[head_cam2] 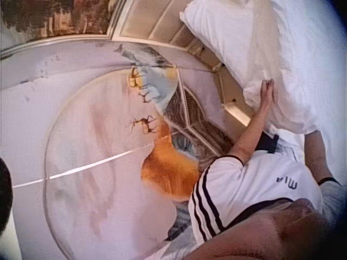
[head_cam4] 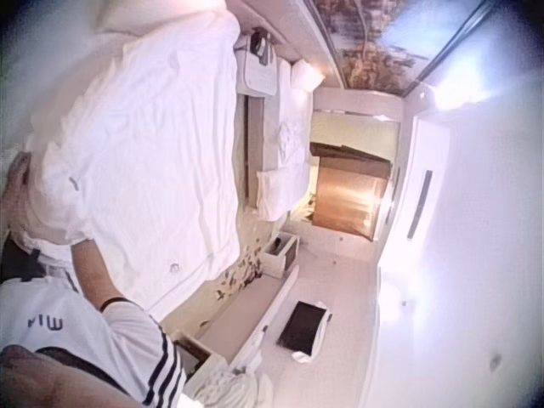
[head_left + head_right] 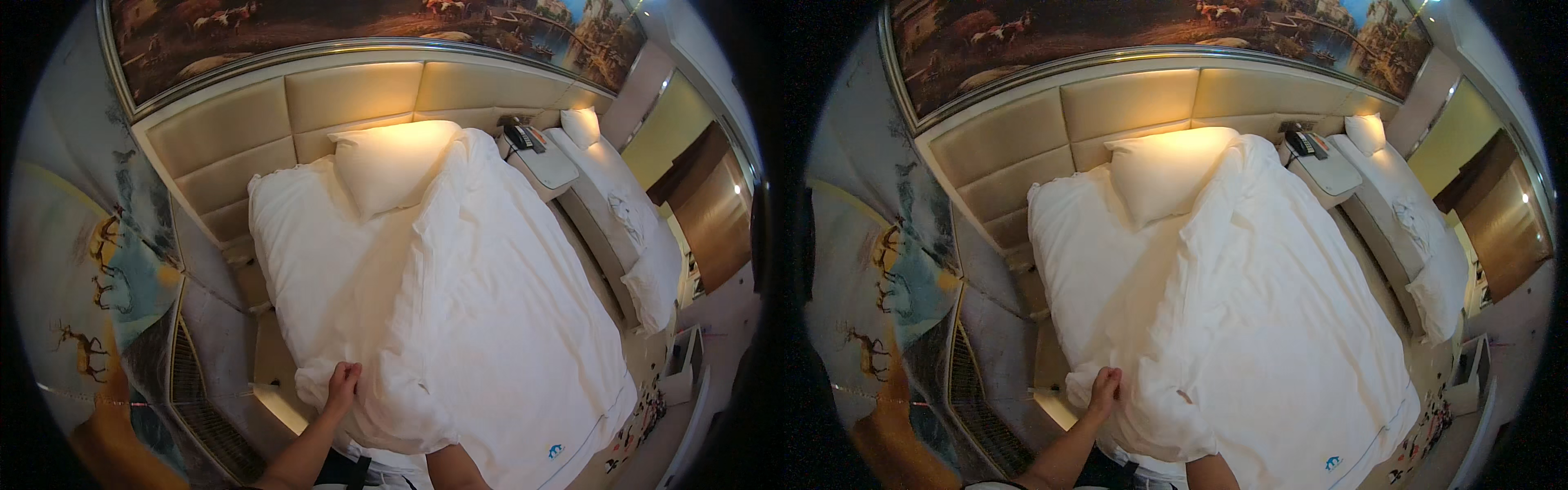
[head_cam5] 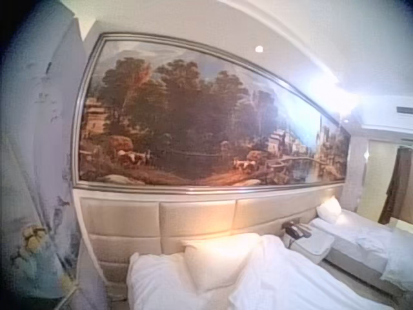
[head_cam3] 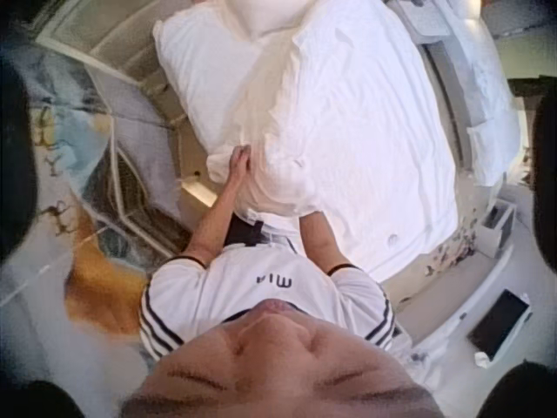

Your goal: The person spreads a white duvet over a bed, repeatedly lifts and repositions it to smooth the surface, and adjusts the edges. The person handles the duvet and pillows by hand without using tools.

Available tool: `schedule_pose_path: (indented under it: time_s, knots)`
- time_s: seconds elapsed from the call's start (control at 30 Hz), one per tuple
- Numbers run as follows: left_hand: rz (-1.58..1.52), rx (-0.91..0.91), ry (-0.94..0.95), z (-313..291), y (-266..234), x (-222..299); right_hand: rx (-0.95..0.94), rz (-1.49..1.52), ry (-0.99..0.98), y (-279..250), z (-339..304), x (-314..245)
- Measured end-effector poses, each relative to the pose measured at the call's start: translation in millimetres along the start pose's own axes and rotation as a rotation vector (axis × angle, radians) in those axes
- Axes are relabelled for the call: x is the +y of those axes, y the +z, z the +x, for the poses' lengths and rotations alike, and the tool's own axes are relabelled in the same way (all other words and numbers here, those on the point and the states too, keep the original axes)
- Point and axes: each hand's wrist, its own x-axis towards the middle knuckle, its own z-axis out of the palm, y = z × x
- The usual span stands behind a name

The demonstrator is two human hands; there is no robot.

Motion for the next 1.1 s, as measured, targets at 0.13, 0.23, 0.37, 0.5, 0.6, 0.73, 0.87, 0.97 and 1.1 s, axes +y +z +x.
schedule_pose_path:
  time_s: [0.13, 0.23, 0.37, 0.5, 0.6, 0.73, 0.87, 0.97, 1.1]
  knots:
    - [0.679, -0.058, 0.239, -1, 28, 27, -0.066, -0.351, -0.166, -3, 0, 3]
    - [0.937, -0.19, 0.064, 15, 18, 39, 0.082, 0.147, 0.451, -2, 33, 6]
    - [1.054, 0.053, -0.098, 90, -36, 58, 0.038, -0.004, 0.495, 7, 91, 12]
    - [0.772, 0.761, 0.588, 183, -143, 171, -0.091, -0.135, 0.343, 22, 148, 8]
    - [0.425, 0.955, 0.772, 227, -193, 256, -0.093, -0.174, 0.327, 22, 183, 8]
    - [0.743, 0.807, 0.88, 286, -203, 234, 0.009, -0.134, 0.304, 5, 190, 33]
    - [0.891, 0.539, 0.317, 303, -171, 101, 0.221, -0.401, 0.47, -19, 166, 63]
    - [1.032, 0.45, -0.378, 259, -131, 7, 0.222, -0.602, 0.546, -36, 155, 75]
    - [1.13, 0.72, -0.377, 194, -109, -45, 0.026, -1.055, 0.432, -46, 151, 116]
